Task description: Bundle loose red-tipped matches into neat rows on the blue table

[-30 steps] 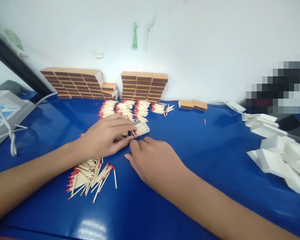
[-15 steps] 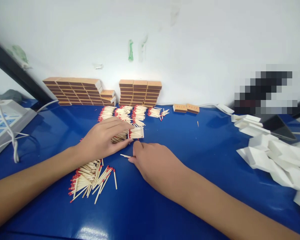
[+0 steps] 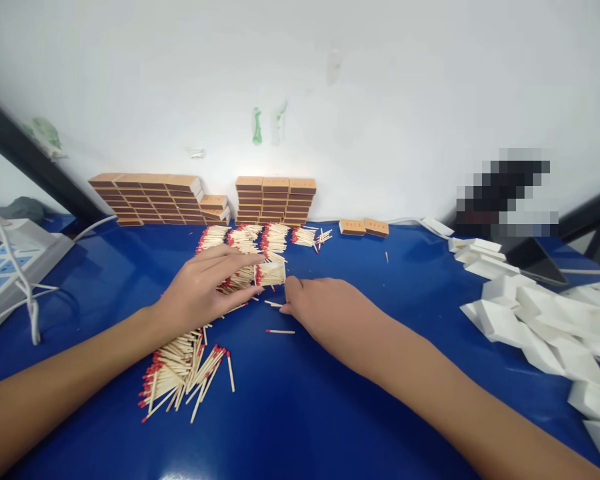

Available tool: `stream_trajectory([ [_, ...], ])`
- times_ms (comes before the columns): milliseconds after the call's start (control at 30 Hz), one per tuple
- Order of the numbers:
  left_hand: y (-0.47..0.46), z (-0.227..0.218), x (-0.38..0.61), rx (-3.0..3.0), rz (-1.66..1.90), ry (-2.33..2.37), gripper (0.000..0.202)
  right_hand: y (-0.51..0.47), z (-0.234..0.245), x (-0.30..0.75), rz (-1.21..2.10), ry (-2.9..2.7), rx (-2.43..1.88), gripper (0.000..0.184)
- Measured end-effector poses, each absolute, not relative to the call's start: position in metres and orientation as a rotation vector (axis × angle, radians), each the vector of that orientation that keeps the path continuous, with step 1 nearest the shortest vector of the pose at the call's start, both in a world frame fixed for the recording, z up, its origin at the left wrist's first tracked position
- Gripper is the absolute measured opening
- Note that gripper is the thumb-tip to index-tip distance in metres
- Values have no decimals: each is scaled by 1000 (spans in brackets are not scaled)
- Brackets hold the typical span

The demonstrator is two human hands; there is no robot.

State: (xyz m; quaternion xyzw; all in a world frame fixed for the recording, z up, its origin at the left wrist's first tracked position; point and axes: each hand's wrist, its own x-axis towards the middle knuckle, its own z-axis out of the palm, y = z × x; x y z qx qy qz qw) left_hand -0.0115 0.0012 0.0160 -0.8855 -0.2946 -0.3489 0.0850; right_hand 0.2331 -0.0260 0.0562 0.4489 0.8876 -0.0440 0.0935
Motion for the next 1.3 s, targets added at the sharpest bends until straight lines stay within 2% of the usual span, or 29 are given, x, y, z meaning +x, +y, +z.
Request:
stream_trajectory([
  [533,7,29,-19,-2533,-1049,-946,40,-22,61,231,121,2497,1373,20],
  [767,5,28,-17,-2546,-1022,-904,44,-17,63,237,316,2763,1480,23],
  [1300,-6,26,-10,-2658,-1028,-922,49,-16,59,238,272,2867,1470,20],
])
